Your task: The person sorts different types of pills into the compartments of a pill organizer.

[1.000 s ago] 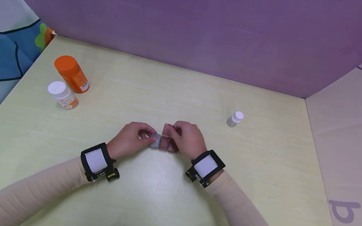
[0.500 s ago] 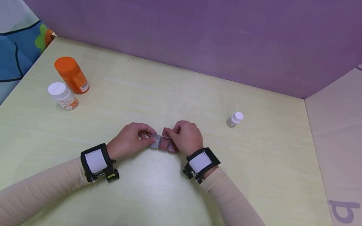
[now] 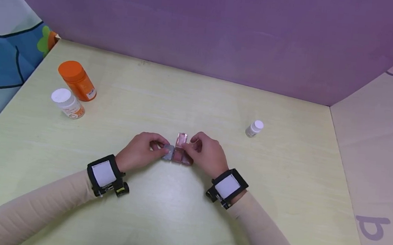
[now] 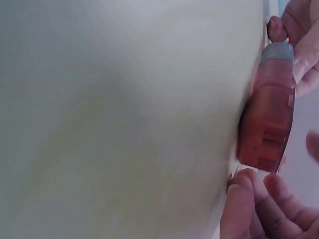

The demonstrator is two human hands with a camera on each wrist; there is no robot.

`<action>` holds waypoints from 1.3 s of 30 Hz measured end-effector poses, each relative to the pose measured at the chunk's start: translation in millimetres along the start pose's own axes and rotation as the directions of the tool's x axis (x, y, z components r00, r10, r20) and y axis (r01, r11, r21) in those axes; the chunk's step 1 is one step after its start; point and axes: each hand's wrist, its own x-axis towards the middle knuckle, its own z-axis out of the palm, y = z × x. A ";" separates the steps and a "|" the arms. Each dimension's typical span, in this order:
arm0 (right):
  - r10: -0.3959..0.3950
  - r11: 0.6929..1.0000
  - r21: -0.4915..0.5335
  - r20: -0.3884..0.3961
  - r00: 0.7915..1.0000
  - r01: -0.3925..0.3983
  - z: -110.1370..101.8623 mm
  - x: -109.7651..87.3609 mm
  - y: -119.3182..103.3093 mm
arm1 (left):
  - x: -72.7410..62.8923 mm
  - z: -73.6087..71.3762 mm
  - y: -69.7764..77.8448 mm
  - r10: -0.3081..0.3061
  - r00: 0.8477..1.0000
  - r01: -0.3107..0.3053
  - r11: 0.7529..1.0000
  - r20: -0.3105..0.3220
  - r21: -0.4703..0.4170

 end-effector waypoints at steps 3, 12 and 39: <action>-0.062 0.998 0.003 0.037 0.997 0.062 -1.7 -9.0 6.4 | 0.4 -0.4 -0.6 -0.003 1.000 0.003 1.000 -0.002 0.001; -0.210 0.977 -0.017 0.060 0.976 0.211 0.8 -20.9 16.9 | 0.5 -2.5 -2.9 -0.019 1.000 0.019 1.000 0.000 -0.021; -0.171 0.985 -0.007 0.023 0.985 0.171 3.9 -27.8 9.9 | -33.8 -179.8 -22.7 0.034 0.587 -0.156 0.985 -0.809 -0.072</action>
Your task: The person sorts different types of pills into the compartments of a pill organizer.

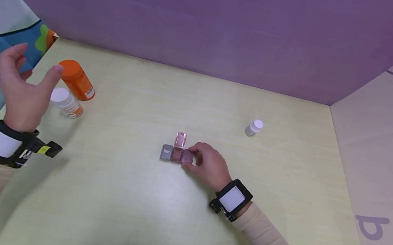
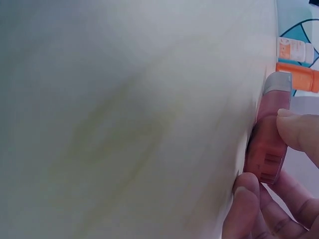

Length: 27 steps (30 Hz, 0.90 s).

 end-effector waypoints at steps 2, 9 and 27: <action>0.004 1.000 -0.008 -0.001 1.000 -0.004 0.0 -0.3 -0.2 | 2.0 -9.2 -4.4 -0.139 0.989 0.139 0.990 0.043 0.015; 0.014 1.000 0.001 0.002 1.000 -0.014 0.1 -0.4 -0.7 | -0.5 -21.2 -29.6 -0.464 0.829 0.396 0.881 0.310 0.260; 0.070 0.998 -0.001 0.022 0.997 -0.070 0.8 1.9 -4.1 | -10.1 -15.0 -55.9 -0.487 0.747 0.376 0.871 0.453 0.316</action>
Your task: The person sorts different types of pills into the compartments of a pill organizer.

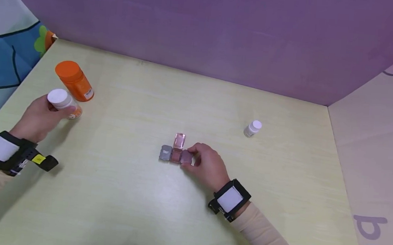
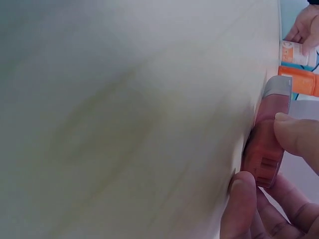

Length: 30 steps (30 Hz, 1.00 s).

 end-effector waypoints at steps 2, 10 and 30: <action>-0.002 1.000 0.003 -0.001 1.000 0.002 -0.1 0.0 -0.1 | -0.3 -0.4 -1.0 0.003 1.000 -0.003 1.000 0.011 0.011; 0.009 1.000 0.021 -0.003 1.000 -0.009 -0.2 -0.4 -1.4 | -1.3 2.4 -4.6 0.058 0.994 -0.064 0.996 0.094 0.066; 0.033 0.999 0.037 -0.001 0.999 -0.033 -0.8 -0.9 -3.2 | -40.7 65.5 14.1 0.321 0.881 -0.363 0.930 0.348 0.063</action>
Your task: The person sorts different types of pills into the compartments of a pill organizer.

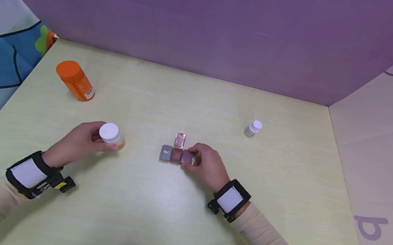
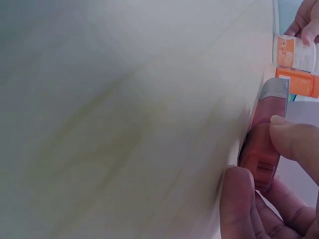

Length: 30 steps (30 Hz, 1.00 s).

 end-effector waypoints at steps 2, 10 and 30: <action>0.003 1.000 0.000 0.001 1.000 -0.003 0.0 -0.2 0.0 | -1.9 8.3 3.7 0.032 0.999 -0.032 0.999 0.013 -0.009; 0.016 1.000 -0.004 0.010 1.000 -0.016 -0.6 0.0 -2.0 | -8.5 38.3 13.3 0.106 0.992 -0.104 0.994 0.069 -0.040; -0.009 1.000 -0.014 -0.014 1.000 0.009 0.4 -1.1 -1.2 | -27.8 107.9 35.9 0.155 0.949 -0.100 0.974 0.275 -0.203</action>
